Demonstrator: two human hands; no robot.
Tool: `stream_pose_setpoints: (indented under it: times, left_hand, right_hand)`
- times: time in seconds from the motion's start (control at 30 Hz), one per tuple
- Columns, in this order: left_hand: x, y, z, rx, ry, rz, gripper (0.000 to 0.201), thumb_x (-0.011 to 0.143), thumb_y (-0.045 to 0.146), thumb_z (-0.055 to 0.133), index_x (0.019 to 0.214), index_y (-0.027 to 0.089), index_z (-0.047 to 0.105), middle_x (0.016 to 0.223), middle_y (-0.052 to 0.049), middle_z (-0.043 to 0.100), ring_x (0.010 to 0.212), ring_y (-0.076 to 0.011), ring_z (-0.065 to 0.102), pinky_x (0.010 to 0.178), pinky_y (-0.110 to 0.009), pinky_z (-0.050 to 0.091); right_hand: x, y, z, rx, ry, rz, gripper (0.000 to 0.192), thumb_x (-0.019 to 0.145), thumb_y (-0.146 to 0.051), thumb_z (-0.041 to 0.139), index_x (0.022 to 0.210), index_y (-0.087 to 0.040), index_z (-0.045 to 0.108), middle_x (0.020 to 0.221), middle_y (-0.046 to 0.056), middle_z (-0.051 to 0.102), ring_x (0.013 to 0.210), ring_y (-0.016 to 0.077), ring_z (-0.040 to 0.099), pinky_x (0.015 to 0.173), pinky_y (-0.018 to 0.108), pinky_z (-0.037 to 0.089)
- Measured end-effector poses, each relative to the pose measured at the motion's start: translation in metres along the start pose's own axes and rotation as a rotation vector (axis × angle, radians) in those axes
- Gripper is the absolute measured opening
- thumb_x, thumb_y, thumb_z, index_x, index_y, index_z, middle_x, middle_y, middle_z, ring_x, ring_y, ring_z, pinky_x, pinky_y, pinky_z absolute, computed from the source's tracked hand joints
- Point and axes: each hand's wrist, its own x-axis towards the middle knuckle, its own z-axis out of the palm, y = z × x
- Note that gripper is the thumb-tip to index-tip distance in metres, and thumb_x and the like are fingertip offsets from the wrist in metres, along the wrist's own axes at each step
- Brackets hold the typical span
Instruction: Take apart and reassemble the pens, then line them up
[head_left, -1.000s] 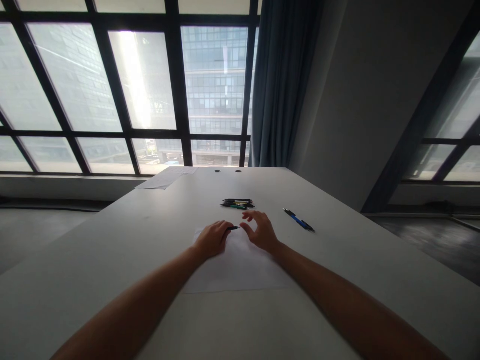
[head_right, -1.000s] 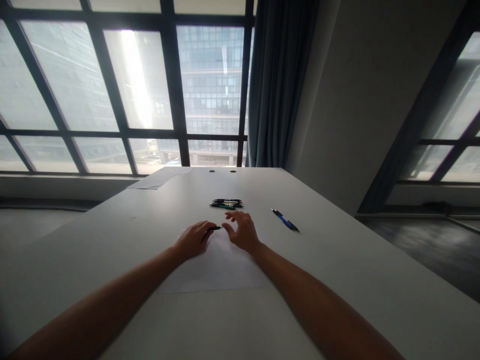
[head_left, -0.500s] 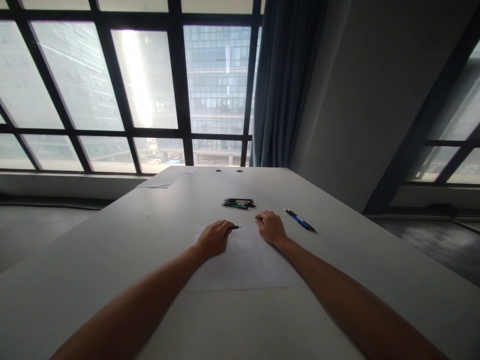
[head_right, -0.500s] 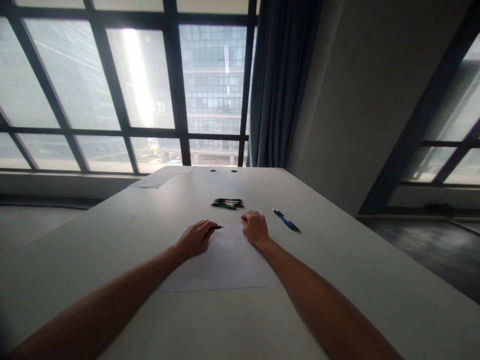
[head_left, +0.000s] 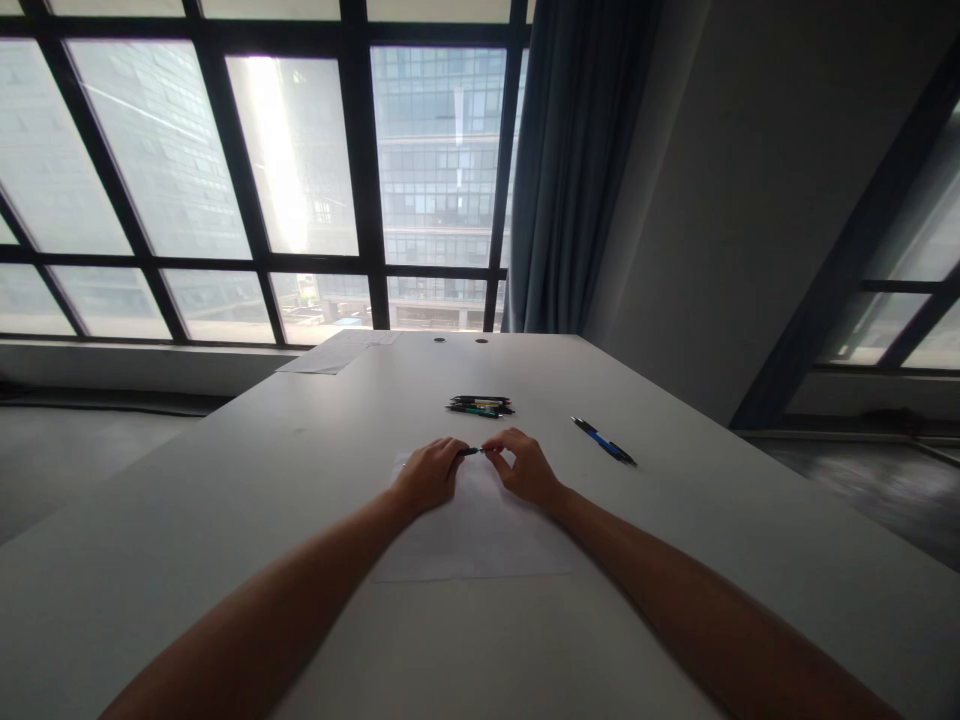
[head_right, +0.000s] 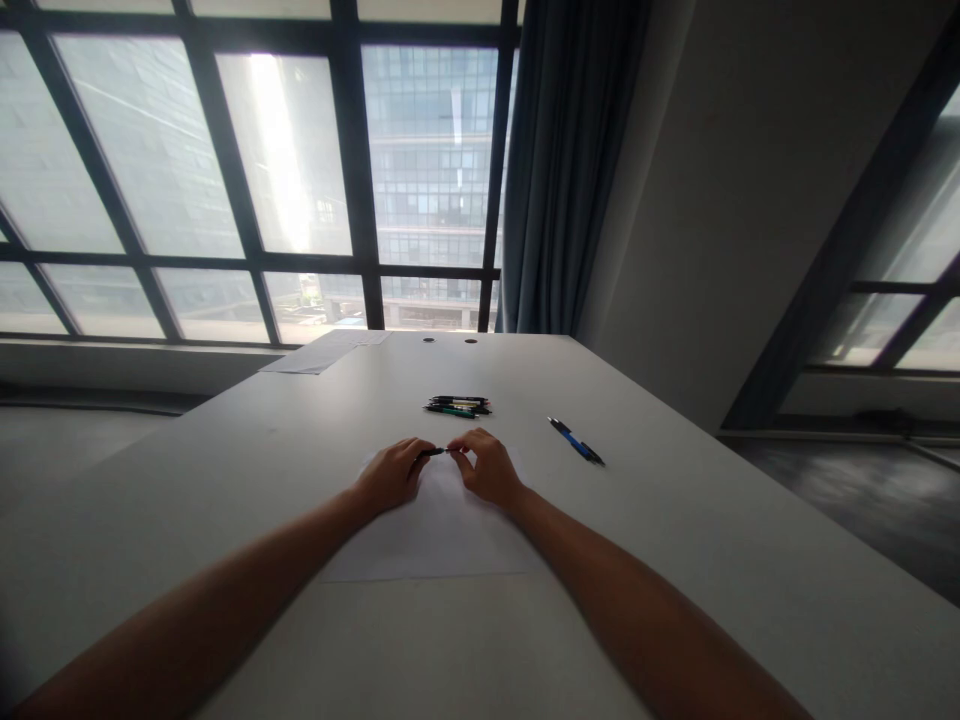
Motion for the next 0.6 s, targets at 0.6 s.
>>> stream_pose_setpoints:
  times: [0.6]
  left_hand:
    - [-0.0005,-0.0001,0.0004,-0.026,-0.004,0.021,0.022,0.093,0.021,0.042,0.108,0.019,0.058,0.097,-0.008,0.067,0.087,-0.0182,0.064,0.077,-0.031,0.053]
  right_hand:
    - [-0.0008,-0.0022,0.0023,-0.023,0.009,0.014,0.011,0.081,-0.012,0.059,0.086,-0.019,0.065,0.079,0.005,0.067,0.073,0.0186,0.06,0.071,0.033,0.049]
